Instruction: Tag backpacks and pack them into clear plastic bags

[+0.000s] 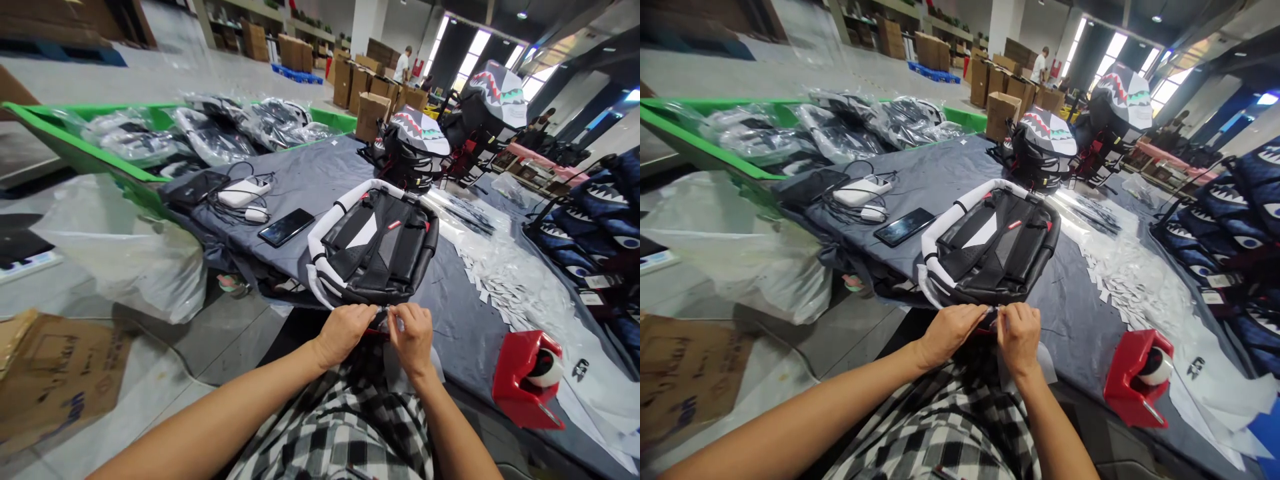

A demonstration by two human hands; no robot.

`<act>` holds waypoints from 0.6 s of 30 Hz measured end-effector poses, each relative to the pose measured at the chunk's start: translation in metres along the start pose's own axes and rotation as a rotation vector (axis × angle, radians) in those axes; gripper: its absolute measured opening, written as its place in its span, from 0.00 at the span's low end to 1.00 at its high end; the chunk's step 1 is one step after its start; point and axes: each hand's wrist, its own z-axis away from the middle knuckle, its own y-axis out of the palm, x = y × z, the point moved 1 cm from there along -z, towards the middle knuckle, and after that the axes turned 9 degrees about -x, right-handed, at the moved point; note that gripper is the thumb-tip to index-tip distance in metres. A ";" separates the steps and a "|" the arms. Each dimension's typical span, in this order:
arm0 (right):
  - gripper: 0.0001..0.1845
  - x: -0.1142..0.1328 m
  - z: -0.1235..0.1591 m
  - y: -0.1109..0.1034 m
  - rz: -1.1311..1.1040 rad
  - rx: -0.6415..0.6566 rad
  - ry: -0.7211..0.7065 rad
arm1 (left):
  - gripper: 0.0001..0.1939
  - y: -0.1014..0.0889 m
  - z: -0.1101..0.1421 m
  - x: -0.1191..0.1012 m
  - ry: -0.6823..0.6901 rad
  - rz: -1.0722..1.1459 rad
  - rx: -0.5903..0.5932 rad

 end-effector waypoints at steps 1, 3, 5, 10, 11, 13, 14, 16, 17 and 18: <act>0.10 -0.001 0.000 0.000 -0.021 0.005 0.021 | 0.12 -0.001 -0.001 0.001 0.001 0.008 0.008; 0.10 -0.002 0.001 0.001 -0.088 0.020 0.082 | 0.14 -0.005 -0.001 0.002 0.008 0.028 0.029; 0.10 -0.004 0.001 0.001 -0.172 0.037 0.164 | 0.14 -0.013 0.000 0.002 0.016 0.043 0.035; 0.14 -0.007 -0.002 0.000 -0.315 0.107 0.398 | 0.18 -0.035 0.017 -0.021 0.012 0.219 -0.251; 0.14 -0.008 -0.003 -0.001 -0.335 0.130 0.434 | 0.19 -0.033 0.021 -0.028 -0.039 0.311 -0.296; 0.14 -0.009 -0.005 -0.002 -0.381 0.168 0.494 | 0.19 -0.022 0.026 -0.042 -0.264 0.537 -0.296; 0.13 -0.009 -0.006 -0.003 -0.404 0.181 0.519 | 0.18 -0.013 0.027 -0.048 -0.433 0.655 -0.269; 0.13 -0.009 -0.007 -0.003 -0.438 0.189 0.566 | 0.17 0.008 0.024 -0.055 -0.801 0.854 -0.211; 0.13 -0.008 -0.008 -0.004 -0.451 0.186 0.583 | 0.18 0.017 0.021 -0.058 -0.957 0.943 -0.182; 0.13 -0.008 -0.008 -0.004 -0.461 0.181 0.597 | 0.21 0.025 0.016 -0.059 -1.080 1.037 -0.155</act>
